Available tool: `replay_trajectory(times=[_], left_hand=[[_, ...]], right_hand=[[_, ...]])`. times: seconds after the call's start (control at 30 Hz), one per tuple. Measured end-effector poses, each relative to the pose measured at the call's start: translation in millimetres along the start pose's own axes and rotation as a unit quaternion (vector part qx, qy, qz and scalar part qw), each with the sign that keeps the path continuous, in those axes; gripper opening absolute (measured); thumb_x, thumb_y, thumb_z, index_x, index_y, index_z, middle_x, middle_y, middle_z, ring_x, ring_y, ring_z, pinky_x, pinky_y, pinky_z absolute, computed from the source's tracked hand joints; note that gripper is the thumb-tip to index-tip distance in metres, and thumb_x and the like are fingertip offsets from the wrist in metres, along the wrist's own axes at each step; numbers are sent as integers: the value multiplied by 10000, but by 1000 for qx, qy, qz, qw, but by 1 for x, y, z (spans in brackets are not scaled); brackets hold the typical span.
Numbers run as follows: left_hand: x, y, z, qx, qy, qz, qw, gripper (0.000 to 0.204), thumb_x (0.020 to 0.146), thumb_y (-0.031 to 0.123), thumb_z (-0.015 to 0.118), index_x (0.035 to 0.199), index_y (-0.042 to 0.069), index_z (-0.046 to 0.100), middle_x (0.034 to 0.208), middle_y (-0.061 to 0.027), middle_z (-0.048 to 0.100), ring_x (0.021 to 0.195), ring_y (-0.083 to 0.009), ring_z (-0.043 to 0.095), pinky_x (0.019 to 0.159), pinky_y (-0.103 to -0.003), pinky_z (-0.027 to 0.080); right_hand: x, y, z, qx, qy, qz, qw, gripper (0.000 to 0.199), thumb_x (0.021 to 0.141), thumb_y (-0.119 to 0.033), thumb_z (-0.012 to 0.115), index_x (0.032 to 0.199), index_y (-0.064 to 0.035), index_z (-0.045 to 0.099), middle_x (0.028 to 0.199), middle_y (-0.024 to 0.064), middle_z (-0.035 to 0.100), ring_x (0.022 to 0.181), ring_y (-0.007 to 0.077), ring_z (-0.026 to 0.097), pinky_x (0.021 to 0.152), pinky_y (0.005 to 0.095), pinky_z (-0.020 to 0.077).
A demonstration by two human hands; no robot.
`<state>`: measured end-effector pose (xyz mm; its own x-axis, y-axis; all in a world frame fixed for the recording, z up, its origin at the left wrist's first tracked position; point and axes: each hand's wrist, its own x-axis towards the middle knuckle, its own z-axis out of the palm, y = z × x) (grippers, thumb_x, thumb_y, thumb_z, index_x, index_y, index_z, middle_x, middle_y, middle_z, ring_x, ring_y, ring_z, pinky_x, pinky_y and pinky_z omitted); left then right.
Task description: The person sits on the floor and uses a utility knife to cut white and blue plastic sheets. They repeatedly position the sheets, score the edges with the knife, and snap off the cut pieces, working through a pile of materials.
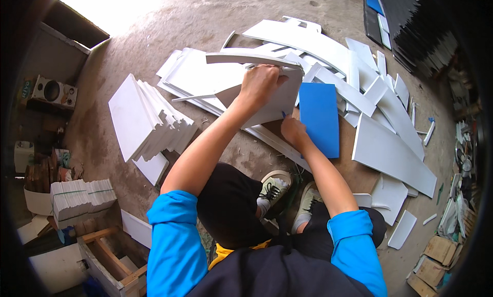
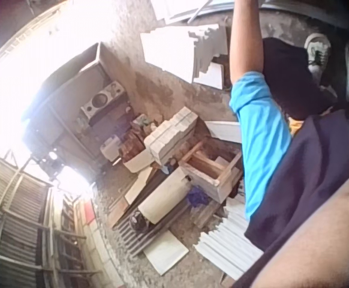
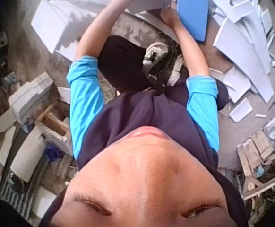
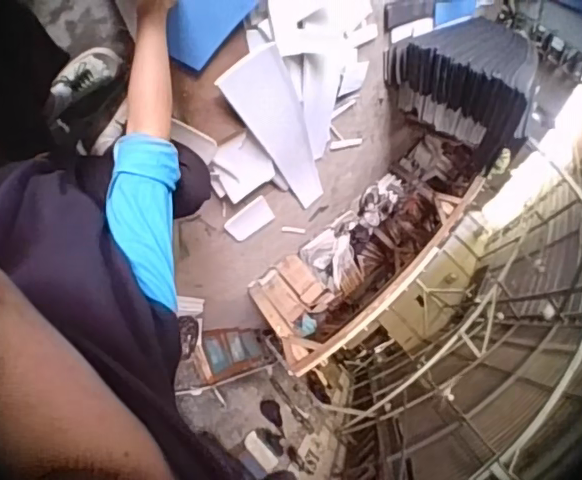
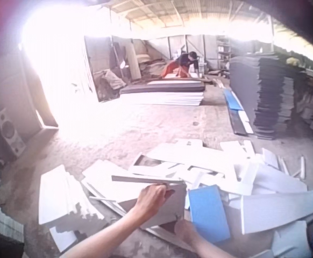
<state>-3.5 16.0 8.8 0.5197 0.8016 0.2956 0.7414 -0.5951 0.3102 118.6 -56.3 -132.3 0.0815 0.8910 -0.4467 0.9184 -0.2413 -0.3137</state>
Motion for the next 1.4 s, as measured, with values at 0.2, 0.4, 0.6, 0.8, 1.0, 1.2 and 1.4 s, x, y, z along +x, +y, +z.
replay_trajectory(times=[0.2, 0.4, 0.6, 0.8, 1.0, 1.2, 1.4], left_hand=[[-2, 3, 0, -9, 9, 1, 1000, 321, 797, 302, 581, 784, -17, 615, 727, -168, 616, 691, -310, 609, 617, -390, 482], [-1, 0, 1, 14, -11, -6, 1000, 298, 791, 286, 587, 768, -10, 615, 740, -168, 617, 710, -318, 610, 616, -394, 484], [-1, 4, 9, 51, 29, 6, 998, 263, 792, 266, 583, 809, 5, 606, 797, -144, 622, 717, -302, 616, 616, -389, 491], [-4, 6, 8, 73, 20, 9, 997, 249, 787, 248, 586, 861, 10, 595, 819, -133, 623, 729, -293, 621, 618, -383, 499], [-7, 6, 9, 61, 38, 19, 997, 244, 787, 252, 587, 813, 9, 600, 799, -131, 623, 721, -292, 621, 610, -377, 502], [-7, 3, 9, 70, 21, 9, 997, 259, 791, 258, 585, 813, 0, 604, 796, -134, 622, 713, -291, 619, 604, -376, 501], [-4, 6, 11, 57, 18, 5, 998, 267, 808, 257, 568, 835, -7, 596, 816, -136, 621, 723, -288, 620, 619, -375, 500]], right_hand=[[7, 12, 16, 36, 6, -12, 999, 311, 861, -178, 338, 1053, 46, 435, 950, 282, 579, 910, 423, 560, 797, 499, 425], [8, 9, 13, -1, 4, -22, 1000, 271, 832, -127, 366, 1010, 32, 493, 988, 233, 592, 940, 361, 579, 771, 451, 466], [9, 13, 8, -17, -4, -6, 1000, 309, 842, -169, 366, 1045, 36, 476, 990, 242, 587, 947, 374, 569, 801, 458, 446], [-10, 5, -2, -24, -2, 0, 1000, 305, 819, -132, 375, 1039, 30, 512, 1022, 217, 587, 969, 349, 571, 802, 426, 456], [2, 2, -8, -37, -27, -13, 999, 321, 820, -137, 392, 1063, 38, 508, 1015, 210, 594, 952, 340, 582, 790, 421, 464], [19, 10, 22, -11, 9, -17, 1000, 292, 828, -128, 360, 1039, 26, 492, 970, 238, 596, 888, 402, 580, 752, 466, 461], [18, 29, 60, -24, 70, -16, 997, 225, 863, -195, 398, 1004, -23, 432, 846, 195, 628, 786, 357, 621, 647, 444, 504]])
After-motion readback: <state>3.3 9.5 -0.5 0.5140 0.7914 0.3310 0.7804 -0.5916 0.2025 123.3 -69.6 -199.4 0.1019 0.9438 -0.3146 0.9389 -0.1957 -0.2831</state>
